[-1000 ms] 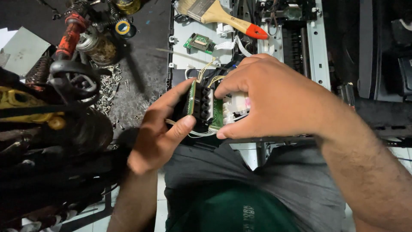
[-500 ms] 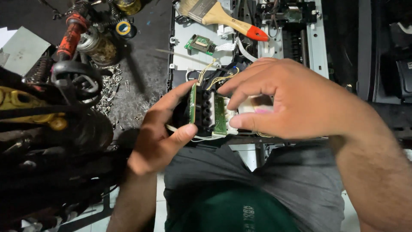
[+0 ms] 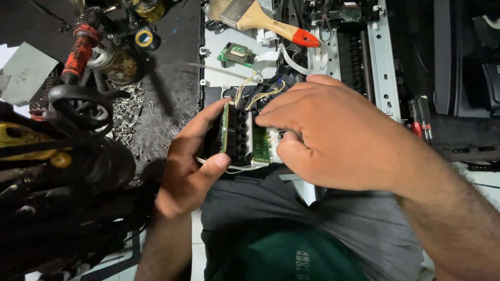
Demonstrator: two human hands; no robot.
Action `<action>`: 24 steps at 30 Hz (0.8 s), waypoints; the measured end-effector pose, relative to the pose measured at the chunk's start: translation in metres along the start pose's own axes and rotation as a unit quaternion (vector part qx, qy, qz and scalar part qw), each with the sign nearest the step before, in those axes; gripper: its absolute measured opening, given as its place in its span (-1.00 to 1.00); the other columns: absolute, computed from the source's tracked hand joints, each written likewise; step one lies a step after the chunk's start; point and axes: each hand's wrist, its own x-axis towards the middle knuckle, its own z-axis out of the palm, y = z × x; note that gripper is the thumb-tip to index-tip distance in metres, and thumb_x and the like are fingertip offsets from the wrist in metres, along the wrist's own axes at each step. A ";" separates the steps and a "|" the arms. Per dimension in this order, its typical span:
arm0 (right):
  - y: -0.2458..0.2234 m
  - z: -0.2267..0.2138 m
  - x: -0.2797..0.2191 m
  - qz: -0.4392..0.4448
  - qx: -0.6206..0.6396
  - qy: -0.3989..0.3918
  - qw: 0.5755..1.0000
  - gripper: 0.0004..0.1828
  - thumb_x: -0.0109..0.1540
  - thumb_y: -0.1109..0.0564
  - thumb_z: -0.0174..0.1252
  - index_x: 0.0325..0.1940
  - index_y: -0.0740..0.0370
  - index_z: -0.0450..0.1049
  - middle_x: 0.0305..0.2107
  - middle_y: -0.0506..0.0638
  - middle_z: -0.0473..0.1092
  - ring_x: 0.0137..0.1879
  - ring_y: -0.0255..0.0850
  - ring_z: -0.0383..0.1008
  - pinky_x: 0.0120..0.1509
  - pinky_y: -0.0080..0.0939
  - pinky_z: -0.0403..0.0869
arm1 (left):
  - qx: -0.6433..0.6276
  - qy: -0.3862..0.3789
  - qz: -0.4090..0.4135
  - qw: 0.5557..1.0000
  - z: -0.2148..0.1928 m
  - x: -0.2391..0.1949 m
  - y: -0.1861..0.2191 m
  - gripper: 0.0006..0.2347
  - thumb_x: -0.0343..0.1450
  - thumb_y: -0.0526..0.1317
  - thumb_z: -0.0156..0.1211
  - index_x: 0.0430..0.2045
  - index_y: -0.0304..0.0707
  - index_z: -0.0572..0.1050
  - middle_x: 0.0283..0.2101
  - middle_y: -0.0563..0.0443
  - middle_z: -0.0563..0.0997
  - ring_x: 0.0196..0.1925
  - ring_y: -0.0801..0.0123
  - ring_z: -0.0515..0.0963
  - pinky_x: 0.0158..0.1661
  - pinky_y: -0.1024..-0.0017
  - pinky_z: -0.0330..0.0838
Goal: The person assembles a small electronic component by hand, aligning a green circuit board with a white plastic housing and securing it with a screwdriver. The person then attaches a black plastic cover to the assembly.
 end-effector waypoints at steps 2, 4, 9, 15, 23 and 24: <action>0.003 0.002 0.003 -0.021 0.021 0.015 0.999 -0.80 0.08 0.18 -0.12 -0.29 0.13 0.40 -0.34 -0.14 0.41 -0.15 -0.15 0.36 0.18 -0.05 0.21 | -0.022 0.005 -0.004 1.000 0.001 0.000 0.000 -0.35 0.43 0.10 0.03 0.32 -0.45 0.24 0.36 -0.28 0.40 0.44 0.09 0.39 0.43 0.24 0.23; 0.005 0.004 0.003 -0.040 0.039 0.030 0.998 -0.49 0.11 0.15 -0.06 0.05 0.18 0.63 0.00 -0.09 0.60 0.10 -0.08 0.45 0.35 0.11 0.19 | -0.045 0.009 -0.006 0.999 0.001 0.003 0.001 -0.36 0.44 0.07 0.05 0.31 -0.47 0.24 0.36 -0.29 0.40 0.44 0.09 0.38 0.44 0.25 0.22; 0.011 0.010 0.002 -0.017 0.075 0.042 0.996 -0.56 0.12 -0.14 0.34 0.01 0.06 0.65 0.10 -0.09 0.55 0.29 -0.19 0.44 0.54 0.29 -0.07 | -0.067 0.011 -0.033 0.997 -0.001 0.001 0.000 -0.39 0.41 0.03 0.07 0.30 -0.42 0.27 0.34 -0.25 0.43 0.39 0.11 0.43 0.38 0.26 0.28; 0.011 0.009 0.005 -0.012 0.080 0.030 0.996 -0.34 -0.05 -0.26 0.51 0.03 0.06 0.64 0.09 -0.10 0.56 0.25 -0.24 0.48 0.56 0.31 -0.11 | -0.033 -0.002 -0.021 0.999 -0.004 0.003 0.004 -0.40 0.43 0.06 0.03 0.30 -0.40 0.27 0.31 -0.24 0.46 0.37 0.12 0.45 0.36 0.27 0.28; 0.008 0.009 0.011 -0.023 0.076 0.035 0.996 -0.49 -0.03 -0.18 0.51 -0.08 0.05 0.67 -0.04 -0.13 0.62 0.12 -0.26 0.56 0.55 0.25 -0.03 | -0.005 -0.005 -0.017 1.000 -0.005 0.001 0.000 -0.44 0.44 -0.02 0.06 0.31 -0.39 0.26 0.33 -0.25 0.45 0.38 0.12 0.45 0.36 0.27 0.26; 0.008 0.007 0.012 -0.023 0.081 0.024 0.996 -0.52 -0.05 -0.15 0.53 -0.12 0.04 0.68 -0.03 -0.14 0.62 0.10 -0.27 0.57 0.55 0.23 -0.03 | 0.019 -0.011 -0.015 1.000 -0.005 0.000 -0.001 -0.44 0.45 -0.03 0.08 0.32 -0.40 0.25 0.35 -0.26 0.43 0.39 0.12 0.44 0.37 0.27 0.25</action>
